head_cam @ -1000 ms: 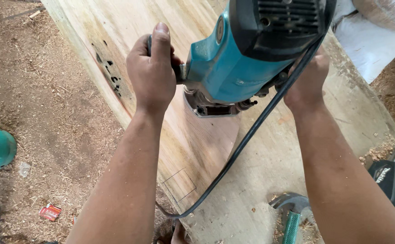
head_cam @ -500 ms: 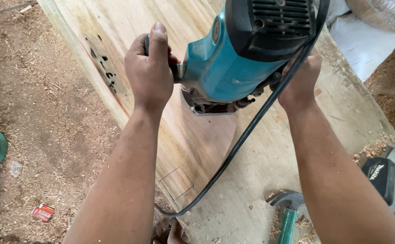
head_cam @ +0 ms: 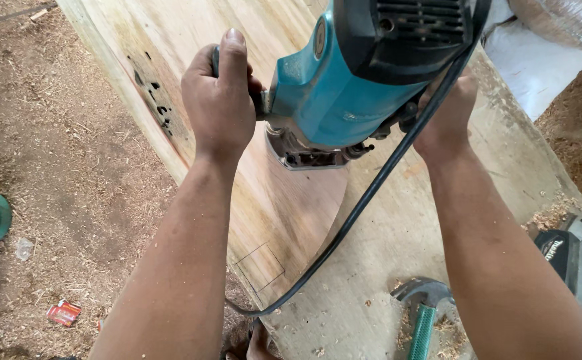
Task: The person uses a handheld electric router to cut a rectangular recess into a large wooden board. They guide the tool along marked lines, creating a clean cutout while wood shavings accumulate on the surface.
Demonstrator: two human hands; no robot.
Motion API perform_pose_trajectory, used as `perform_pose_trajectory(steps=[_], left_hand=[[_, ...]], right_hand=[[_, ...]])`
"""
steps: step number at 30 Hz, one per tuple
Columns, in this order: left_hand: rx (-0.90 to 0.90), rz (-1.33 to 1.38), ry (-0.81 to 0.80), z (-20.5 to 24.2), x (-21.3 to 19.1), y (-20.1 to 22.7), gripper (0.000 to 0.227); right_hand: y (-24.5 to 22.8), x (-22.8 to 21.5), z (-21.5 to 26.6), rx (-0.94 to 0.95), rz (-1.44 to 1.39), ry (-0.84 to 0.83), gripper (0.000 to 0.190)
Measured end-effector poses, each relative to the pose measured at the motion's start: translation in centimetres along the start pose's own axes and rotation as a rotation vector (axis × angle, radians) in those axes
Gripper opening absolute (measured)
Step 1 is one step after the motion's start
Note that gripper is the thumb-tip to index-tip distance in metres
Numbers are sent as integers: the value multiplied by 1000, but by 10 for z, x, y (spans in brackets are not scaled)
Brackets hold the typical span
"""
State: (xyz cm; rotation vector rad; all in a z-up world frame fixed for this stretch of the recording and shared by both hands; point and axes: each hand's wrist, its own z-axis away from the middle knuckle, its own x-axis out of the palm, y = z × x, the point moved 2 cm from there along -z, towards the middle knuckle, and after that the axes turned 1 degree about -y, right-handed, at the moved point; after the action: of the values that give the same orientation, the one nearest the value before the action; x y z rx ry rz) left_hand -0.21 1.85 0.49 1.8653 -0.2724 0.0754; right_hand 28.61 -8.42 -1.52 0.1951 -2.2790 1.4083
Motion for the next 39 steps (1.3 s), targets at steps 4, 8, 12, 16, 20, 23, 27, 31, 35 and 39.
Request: perform_pose_trajectory(steps=[4,8,12,16,20,23,27,31,35,39], left_hand=[[-21,0,5,1,0,-3,44],[-37,45,-4,-3,4,8,43],[-33,6,-14,-4,4,15,44],[-63,70,8,0,2,4,41],[-12,21,-30,2,0,-3,42],[-44,58,-25,3,-2,0,41],[-55,28,-26,-3,1,9,41],[-12,55,-40,-1,2,10,42],[-58,45,-13,3,-1,-1,42],[-56,9,-1,5,-1,0,42]], right_hand=[[11,-5,0,8,121,160,19],[-8,6,-4,31,282,245,21],[-19,11,-6,36,284,201,19],[-6,-1,-1,28,231,182,19],[9,-6,-2,7,101,196,19],[5,-2,-3,38,178,270,17],[-14,5,-6,48,289,210,21],[-17,4,-3,51,285,180,20],[-1,-2,0,18,165,131,21],[0,3,0,67,282,284,24]])
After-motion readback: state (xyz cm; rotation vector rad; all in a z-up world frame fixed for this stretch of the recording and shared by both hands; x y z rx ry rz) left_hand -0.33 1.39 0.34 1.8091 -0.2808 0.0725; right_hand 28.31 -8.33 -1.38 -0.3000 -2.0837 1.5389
